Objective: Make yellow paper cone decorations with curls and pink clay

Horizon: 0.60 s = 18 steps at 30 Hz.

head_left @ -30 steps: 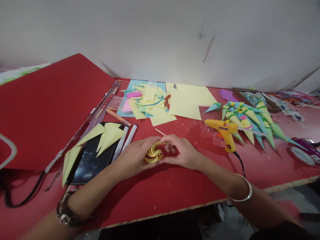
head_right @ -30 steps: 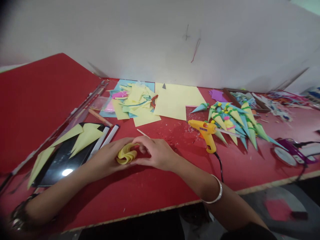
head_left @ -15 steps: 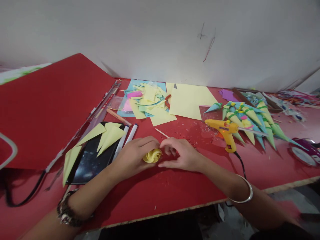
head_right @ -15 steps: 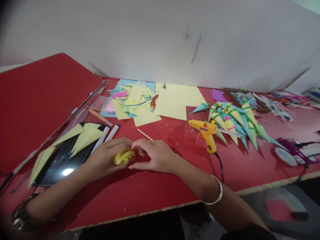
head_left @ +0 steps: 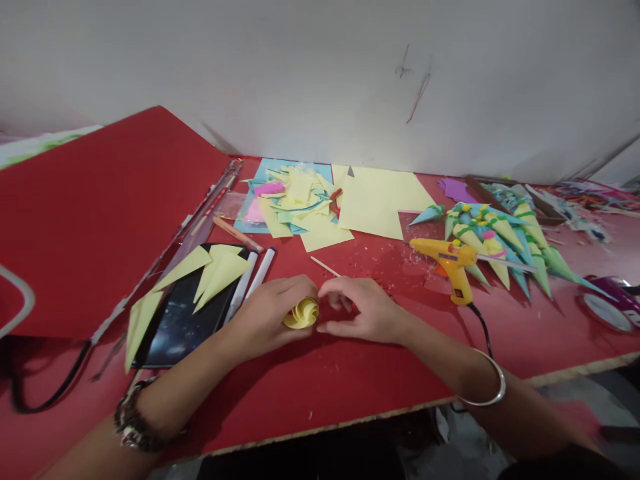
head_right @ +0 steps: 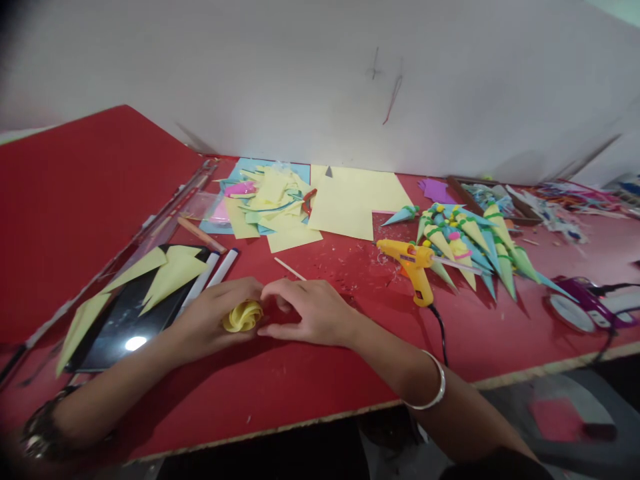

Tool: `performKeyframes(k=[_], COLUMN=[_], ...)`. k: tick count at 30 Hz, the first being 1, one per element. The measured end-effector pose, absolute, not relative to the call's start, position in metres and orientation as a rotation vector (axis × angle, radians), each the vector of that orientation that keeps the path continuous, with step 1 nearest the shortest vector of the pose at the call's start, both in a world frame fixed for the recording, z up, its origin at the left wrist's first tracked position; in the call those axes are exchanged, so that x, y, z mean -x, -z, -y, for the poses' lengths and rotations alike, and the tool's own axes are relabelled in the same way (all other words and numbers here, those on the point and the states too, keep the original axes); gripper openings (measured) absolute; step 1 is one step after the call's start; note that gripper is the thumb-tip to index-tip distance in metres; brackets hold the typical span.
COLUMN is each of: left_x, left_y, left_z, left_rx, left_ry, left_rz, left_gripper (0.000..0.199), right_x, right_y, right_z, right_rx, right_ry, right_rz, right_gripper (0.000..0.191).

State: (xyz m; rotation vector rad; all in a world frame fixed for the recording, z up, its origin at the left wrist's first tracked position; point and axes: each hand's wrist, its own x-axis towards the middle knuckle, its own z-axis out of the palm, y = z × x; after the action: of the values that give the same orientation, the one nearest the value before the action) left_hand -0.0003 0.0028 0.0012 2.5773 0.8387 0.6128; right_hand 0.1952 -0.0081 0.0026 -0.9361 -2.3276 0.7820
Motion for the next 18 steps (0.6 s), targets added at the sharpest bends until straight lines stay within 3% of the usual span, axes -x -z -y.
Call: performKeyframes(k=[18], left_x=[0.0011], left_y=[0.0026], left_z=[-0.0033], left_rx=[-2.61], left_ry=[-0.625], left_rz=[-0.831], left_gripper=[0.012], right_x=[-0.1956], right_y=[-0.0019], right_z=[0.0077], right_rx=[0.959], right_ry=[-0.754], right_rz=[2.338], right_gripper=[0.027])
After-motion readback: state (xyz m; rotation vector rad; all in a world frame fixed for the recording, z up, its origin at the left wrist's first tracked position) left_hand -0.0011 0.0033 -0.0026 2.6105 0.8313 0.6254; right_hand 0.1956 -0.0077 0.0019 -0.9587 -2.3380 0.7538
